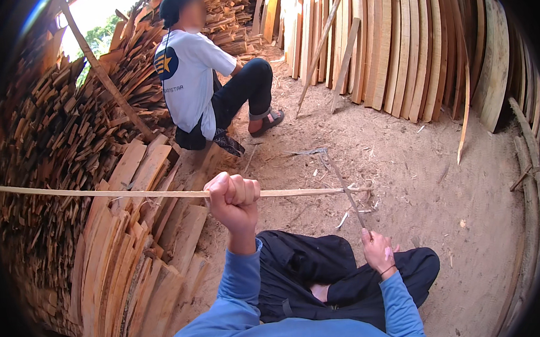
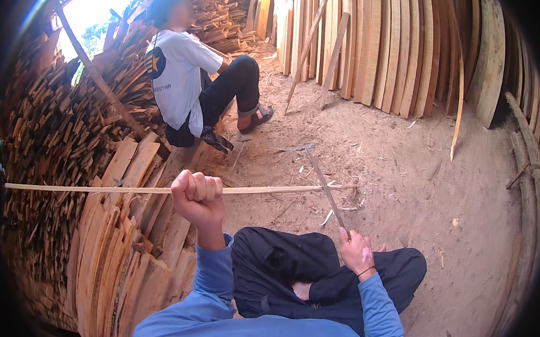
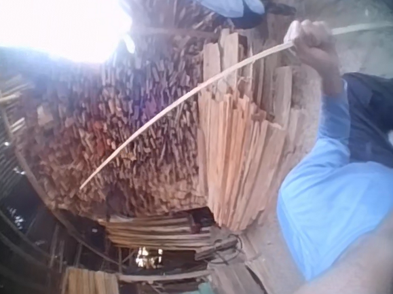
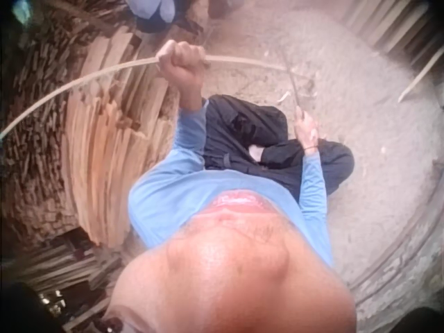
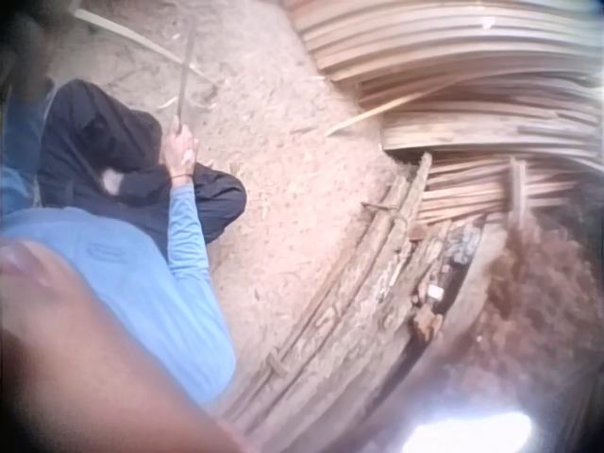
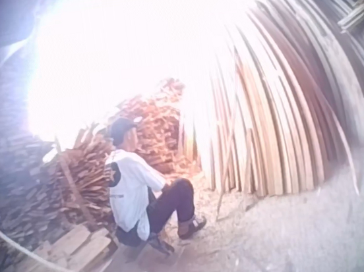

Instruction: The person shaves a long, thin piece of wood using a large blade, repeatedly scraping it down while sitting on the ground.

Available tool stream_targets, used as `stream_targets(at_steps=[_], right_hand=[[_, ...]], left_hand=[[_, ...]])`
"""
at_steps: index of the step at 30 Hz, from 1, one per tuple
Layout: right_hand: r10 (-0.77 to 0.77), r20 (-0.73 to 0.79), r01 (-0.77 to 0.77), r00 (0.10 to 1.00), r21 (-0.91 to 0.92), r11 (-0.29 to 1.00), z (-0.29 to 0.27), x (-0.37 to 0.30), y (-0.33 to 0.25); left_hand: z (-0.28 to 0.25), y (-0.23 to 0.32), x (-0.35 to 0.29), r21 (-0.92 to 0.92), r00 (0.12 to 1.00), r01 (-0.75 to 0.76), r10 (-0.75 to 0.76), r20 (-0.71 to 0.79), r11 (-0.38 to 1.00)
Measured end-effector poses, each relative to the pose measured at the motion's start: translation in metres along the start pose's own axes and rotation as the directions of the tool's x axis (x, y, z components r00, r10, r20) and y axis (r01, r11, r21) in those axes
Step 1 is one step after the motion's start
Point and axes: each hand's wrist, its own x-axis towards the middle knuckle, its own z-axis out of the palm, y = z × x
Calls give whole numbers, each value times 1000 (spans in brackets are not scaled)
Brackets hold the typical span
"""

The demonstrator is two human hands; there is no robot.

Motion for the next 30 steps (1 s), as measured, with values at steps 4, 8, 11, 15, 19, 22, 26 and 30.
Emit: stream_targets(at_steps=[4, 8, 11, 15, 19, 22, 26, 30], right_hand=[[-53, 64, 39, 997, 209, 977, 7, 12, 32], [7, 315, -184, 949, 533, 826, -2, 8, 41], [-5, 420, -308, 907, 673, 672, -2, 5, 40], [-44, 536, -424, 843, 712, 559, 0, 8, 43], [-111, 597, -492, 795, 740, 458, -2, 11, 47], [-142, 627, -520, 766, 735, 435, -1, 13, 50], [-109, 594, -462, 797, 716, 523, -5, 14, 49], [-181, 617, -438, 766, 707, 555, -11, 19, 52]], left_hand=[[9, -1, -6, 106, 960, -21, -9, 281, 994], [20, -2, -10, 98, 938, -35, -1, 346, 995], [19, -3, -10, 83, 933, -34, 2, 360, 996], [11, -2, -9, 53, 927, -31, 8, 376, 998], [8, 0, -7, 43, 916, -29, 10, 402, 999], [6, 2, -9, 50, 921, -35, 12, 388, 998], [5, 1, -8, 46, 912, -21, 1, 410, 999], [3, 1, -8, 80, 909, -20, -15, 418, 997]])
